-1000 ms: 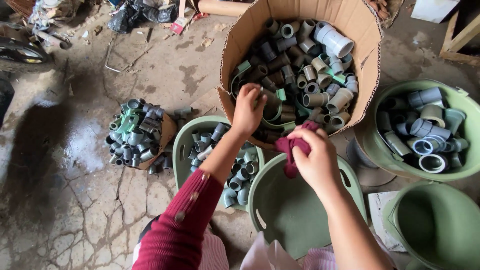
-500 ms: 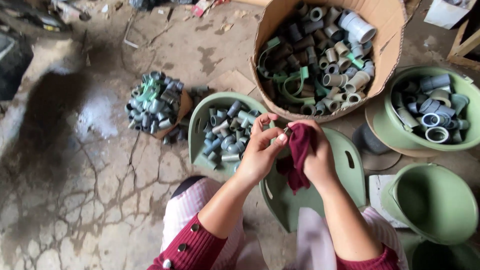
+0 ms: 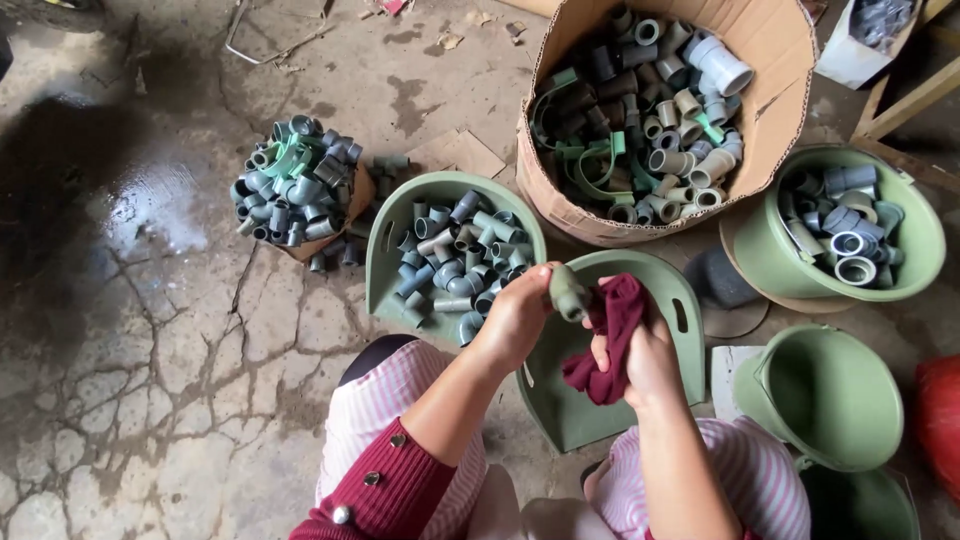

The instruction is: The person sits on the floor and wipes small plastic pipe fittings with a maroon cloth, picking them from a cardboard box and placing them into a green basin. The person handles the fittings one at a time, wiping each before moving to the next.

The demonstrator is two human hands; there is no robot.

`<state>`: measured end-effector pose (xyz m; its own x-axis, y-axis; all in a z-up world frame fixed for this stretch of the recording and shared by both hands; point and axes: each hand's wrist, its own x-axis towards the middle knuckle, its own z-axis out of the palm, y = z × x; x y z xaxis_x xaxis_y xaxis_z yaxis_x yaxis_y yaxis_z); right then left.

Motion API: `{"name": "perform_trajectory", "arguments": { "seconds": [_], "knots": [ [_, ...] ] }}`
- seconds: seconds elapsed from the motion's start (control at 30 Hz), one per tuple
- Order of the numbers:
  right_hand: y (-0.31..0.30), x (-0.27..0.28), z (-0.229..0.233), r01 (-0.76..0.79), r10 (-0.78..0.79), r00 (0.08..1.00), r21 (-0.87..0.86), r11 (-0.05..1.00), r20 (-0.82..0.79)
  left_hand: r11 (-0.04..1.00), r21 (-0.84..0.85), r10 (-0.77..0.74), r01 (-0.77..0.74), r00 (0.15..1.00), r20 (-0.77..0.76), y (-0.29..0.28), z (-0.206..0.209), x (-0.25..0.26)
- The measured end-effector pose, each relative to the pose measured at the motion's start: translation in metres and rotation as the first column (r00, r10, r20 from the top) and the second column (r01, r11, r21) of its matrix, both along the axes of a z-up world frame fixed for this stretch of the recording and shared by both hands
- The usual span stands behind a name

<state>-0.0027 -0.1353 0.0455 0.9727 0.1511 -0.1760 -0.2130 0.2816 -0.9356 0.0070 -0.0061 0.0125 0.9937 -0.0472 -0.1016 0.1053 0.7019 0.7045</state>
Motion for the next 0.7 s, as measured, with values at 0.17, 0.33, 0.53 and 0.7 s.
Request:
{"name": "perform_trajectory", "arguments": {
  "seconds": [0.17, 0.33, 0.53, 0.7],
  "knots": [
    [0.018, -0.001, 0.002, 0.089, -0.074, 0.983, -0.079, 0.993, 0.170, 0.988, -0.156, -0.026, -0.014, 0.967, -0.252, 0.009, -0.022, 0.007],
    [0.038, 0.003, -0.001, 0.085, 0.101, 0.853, -0.326, 0.941, 0.513, 0.999, -0.030, -0.051, 0.043, 0.949, -0.312, 0.007, -0.022, 0.010],
    [0.034, 0.014, -0.010, 0.100, 0.019, 0.884, -0.229, 0.968, 0.467, 0.921, 0.389, -0.031, -0.028, 0.989, 0.145, 0.011, -0.018, 0.003],
    [0.030, 0.021, -0.007, 0.384, -0.084, 0.702, -0.277, 0.881, 0.708, 0.616, 0.786, -0.090, -0.055, 0.986, 0.140, 0.011, -0.017, 0.001]
  ]
}}
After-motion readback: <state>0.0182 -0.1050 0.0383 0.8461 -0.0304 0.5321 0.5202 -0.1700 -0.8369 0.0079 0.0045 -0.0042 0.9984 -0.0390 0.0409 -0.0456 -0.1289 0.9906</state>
